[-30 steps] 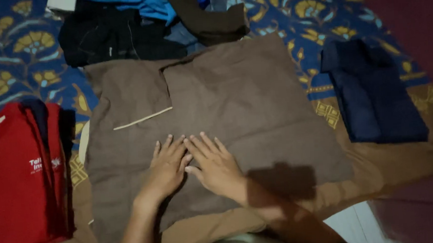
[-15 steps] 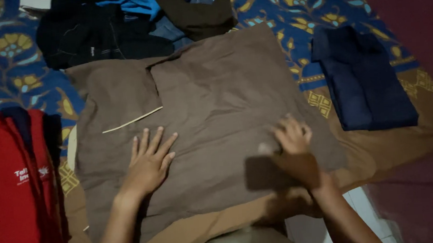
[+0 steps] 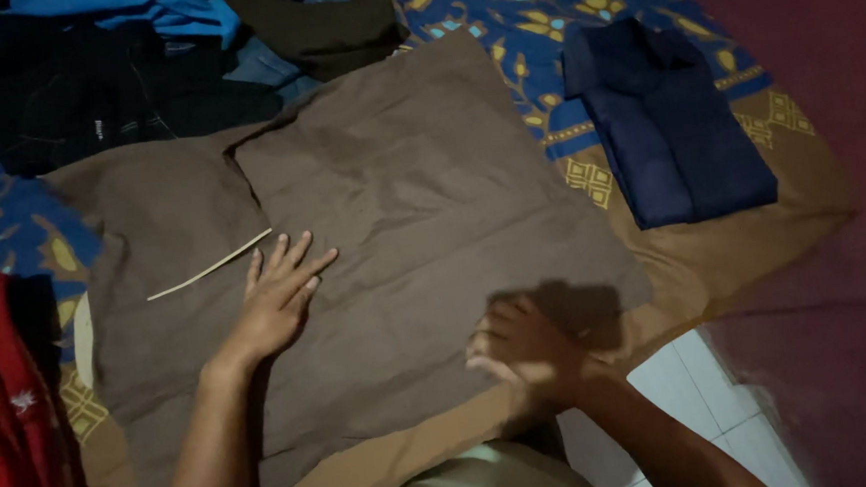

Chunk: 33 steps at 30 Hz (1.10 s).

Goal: The person is folding clothes on a bed.

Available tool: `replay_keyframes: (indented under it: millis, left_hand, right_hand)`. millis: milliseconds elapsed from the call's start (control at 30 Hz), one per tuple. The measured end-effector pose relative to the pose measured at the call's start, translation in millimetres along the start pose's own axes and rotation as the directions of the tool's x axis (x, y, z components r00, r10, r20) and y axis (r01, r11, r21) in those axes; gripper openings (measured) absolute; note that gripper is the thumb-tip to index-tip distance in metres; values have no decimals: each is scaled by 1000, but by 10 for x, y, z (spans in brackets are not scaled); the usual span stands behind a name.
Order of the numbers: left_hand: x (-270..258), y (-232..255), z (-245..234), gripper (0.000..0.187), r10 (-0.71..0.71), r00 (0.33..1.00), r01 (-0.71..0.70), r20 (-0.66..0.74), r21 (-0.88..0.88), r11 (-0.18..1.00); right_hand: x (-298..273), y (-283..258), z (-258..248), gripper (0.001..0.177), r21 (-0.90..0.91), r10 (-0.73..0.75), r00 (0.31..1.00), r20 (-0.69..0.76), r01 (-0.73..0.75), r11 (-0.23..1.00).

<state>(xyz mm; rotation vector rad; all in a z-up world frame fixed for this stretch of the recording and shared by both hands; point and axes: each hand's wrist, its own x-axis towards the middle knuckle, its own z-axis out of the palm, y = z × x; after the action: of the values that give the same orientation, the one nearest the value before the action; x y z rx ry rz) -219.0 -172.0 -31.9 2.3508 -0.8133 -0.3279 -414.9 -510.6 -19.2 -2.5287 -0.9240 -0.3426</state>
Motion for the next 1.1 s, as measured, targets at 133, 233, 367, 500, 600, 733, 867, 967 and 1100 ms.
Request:
replay_keyframes:
  millis: [133, 233, 367, 500, 600, 733, 867, 967, 1100]
  left_hand:
    - [13, -62, -5, 43, -7, 1000, 5, -22, -75, 997]
    - [44, -25, -45, 44, -33, 999, 34, 15, -82, 996]
    - [24, 45, -94, 50, -51, 996, 53, 76, -20, 998]
    - [45, 13, -72, 53, -52, 996, 52, 77, 8, 999]
    - [79, -63, -17, 51, -63, 995, 61, 78, 35, 998]
    - [52, -56, -42, 47, -48, 997, 45, 65, 46, 998]
    - [35, 28, -61, 44, -29, 999, 28, 18, 87, 996]
    - [49, 187, 40, 42, -21, 999, 26, -32, 184, 983]
    - [170, 681, 251, 47, 128, 989, -92, -71, 380, 921]
  right_hand:
    - [284, -261, -400, 45, 254, 9, 1000, -30, -1, 967]
    - [-21, -125, -30, 22, 99, 20, 1000, 24, -22, 995]
    - [162, -284, -268, 29, 179, 66, 997, 51, -74, 981]
    - [274, -369, -359, 29, 182, -6, 999, 33, 0, 983]
    - [-169, -163, 101, 20, 103, 41, 991, 125, -54, 993]
    - [-258, -201, 4, 19, -49, -29, 997, -70, 26, 998]
    - [99, -433, -464, 25, 165, 90, 962, 258, -135, 977]
    - [124, -422, -197, 31, 227, 253, 945, 209, -298, 927]
    - [657, -289, -133, 52, -16, 389, 921, 0, -389, 921]
